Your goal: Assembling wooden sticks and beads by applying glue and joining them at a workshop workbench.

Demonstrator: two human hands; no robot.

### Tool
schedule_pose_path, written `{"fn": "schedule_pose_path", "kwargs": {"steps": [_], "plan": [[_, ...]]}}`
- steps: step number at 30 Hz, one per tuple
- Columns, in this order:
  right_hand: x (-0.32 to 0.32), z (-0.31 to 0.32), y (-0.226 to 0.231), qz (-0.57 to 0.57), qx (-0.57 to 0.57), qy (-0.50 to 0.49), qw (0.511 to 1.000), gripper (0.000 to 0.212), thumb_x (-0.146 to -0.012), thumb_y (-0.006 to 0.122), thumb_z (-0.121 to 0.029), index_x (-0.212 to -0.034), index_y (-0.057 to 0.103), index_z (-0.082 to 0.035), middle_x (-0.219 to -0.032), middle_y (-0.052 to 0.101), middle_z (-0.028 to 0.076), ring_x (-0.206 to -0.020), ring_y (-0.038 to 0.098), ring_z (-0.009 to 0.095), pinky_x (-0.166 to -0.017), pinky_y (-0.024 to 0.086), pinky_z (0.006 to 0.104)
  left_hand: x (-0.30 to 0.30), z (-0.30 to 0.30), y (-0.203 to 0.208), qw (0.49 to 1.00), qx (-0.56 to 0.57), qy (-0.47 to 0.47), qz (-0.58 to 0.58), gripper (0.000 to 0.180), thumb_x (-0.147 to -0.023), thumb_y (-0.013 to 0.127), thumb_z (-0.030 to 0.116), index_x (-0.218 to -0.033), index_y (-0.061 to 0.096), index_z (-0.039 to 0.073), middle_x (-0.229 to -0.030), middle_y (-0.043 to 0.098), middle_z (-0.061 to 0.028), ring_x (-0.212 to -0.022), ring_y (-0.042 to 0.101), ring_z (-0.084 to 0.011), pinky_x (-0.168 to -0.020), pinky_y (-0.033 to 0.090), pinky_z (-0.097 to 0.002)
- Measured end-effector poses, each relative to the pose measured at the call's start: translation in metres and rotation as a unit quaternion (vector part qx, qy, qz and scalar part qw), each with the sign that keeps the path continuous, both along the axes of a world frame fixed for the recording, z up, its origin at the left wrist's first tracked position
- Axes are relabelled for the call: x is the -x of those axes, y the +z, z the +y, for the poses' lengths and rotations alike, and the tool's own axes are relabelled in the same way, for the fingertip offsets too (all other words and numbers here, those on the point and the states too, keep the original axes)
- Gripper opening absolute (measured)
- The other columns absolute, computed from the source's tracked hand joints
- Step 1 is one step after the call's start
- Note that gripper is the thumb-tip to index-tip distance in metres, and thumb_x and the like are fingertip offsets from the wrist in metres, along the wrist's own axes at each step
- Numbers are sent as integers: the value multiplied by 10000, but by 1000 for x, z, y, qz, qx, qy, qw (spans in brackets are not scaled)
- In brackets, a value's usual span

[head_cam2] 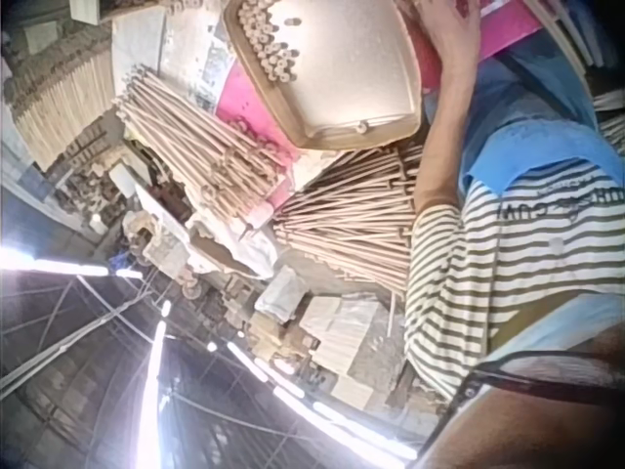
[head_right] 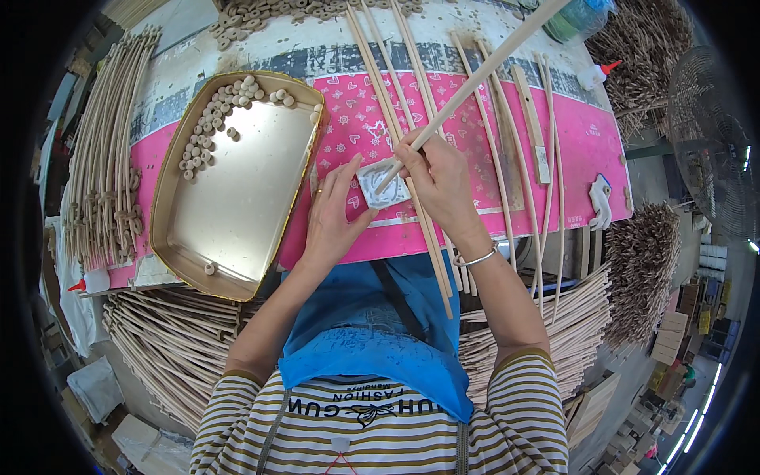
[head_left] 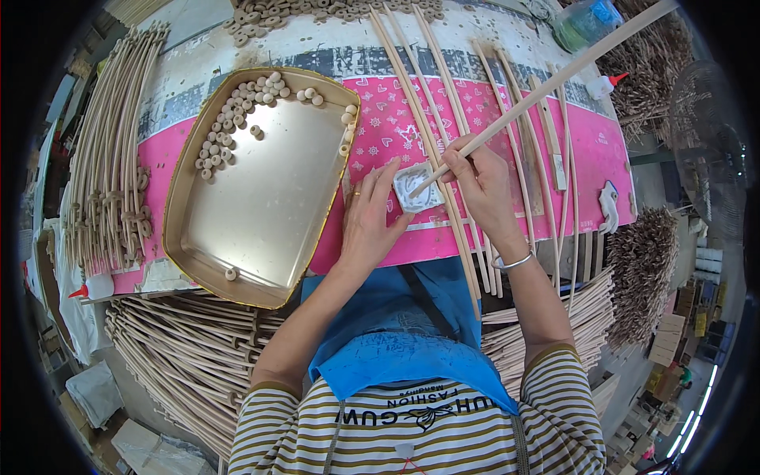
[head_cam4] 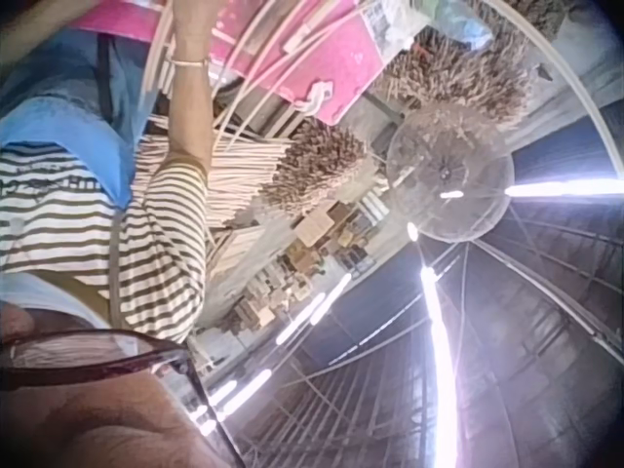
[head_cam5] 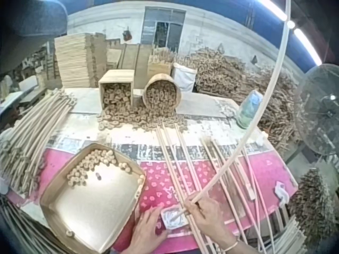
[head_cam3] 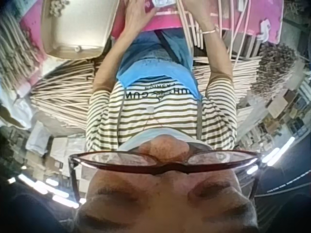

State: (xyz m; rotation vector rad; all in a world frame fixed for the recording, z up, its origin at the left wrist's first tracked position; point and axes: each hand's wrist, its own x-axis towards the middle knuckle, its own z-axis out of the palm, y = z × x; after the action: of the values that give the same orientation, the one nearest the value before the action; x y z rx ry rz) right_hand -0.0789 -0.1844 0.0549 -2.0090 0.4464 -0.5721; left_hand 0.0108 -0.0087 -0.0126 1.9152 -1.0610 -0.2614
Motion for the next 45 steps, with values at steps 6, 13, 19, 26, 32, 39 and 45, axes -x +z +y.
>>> {"fn": "schedule_pose_path", "kwargs": {"steps": [6,13,19,26,32,39,45], "plan": [[6,-4,-21,-26,-87,-34,995,152,-1031,576,-118,-1032,629,25,-812,672,63,-690,667,106,-605,553,242,4,12,13,1000,8,5,30,928,-749,844,102,-1541,359,79,-1464,466,-195,-1333,481,-385,-1088,437,-440],[24,-8,15,-101,-98,-55,989,175,-1063,535,-153,-1023,603,3,-840,651,59,-719,658,98,-636,546,221,-79,31,77,997,-9,75,-8,292,-858,720,109,-1144,672,73,-1056,698,-117,-954,681,-298,-825,542,-402],[17,7,18,-142,-71,-83,984,169,-1057,549,-155,-1006,600,-2,-826,644,56,-714,655,103,-644,559,235,-157,-14,-4,992,-84,86,-37,204,-860,721,146,-1039,696,51,-973,692,-118,-889,687,-294,-762,533,-424],[37,10,11,-150,-121,-180,965,231,-1085,496,-229,-1004,577,-28,-855,650,68,-717,651,120,-692,571,275,-162,-38,-13,990,-117,73,-29,165,-845,755,187,-904,684,49,-959,689,-122,-876,688,-298,-747,535,-429],[39,22,0,-207,-202,-208,934,237,-1087,490,-230,-976,562,-34,-847,649,78,-714,665,131,-676,580,279,-155,-15,4,989,-36,34,136,167,-899,716,153,-992,683,19,-883,704,-57,-802,674,-168,-746,536,-318],[33,23,-8,-148,-119,-191,963,182,-1072,517,-167,-1005,586,-12,-848,649,77,-718,674,130,-665,563,260,-82,32,77,876,132,-35,463,214,-980,610,102,-1174,643,18,-1031,669,-26,-931,615,-85,-870,502,-253],[16,20,-10,-42,113,-100,988,114,-1026,584,-104,-986,605,1,-788,632,74,-706,687,146,-601,512,292,-18,74,67,821,139,-41,552,250,-999,630,148,-1210,637,14,-1031,687,-42,-947,642,-119,-869,522,-278]]}}
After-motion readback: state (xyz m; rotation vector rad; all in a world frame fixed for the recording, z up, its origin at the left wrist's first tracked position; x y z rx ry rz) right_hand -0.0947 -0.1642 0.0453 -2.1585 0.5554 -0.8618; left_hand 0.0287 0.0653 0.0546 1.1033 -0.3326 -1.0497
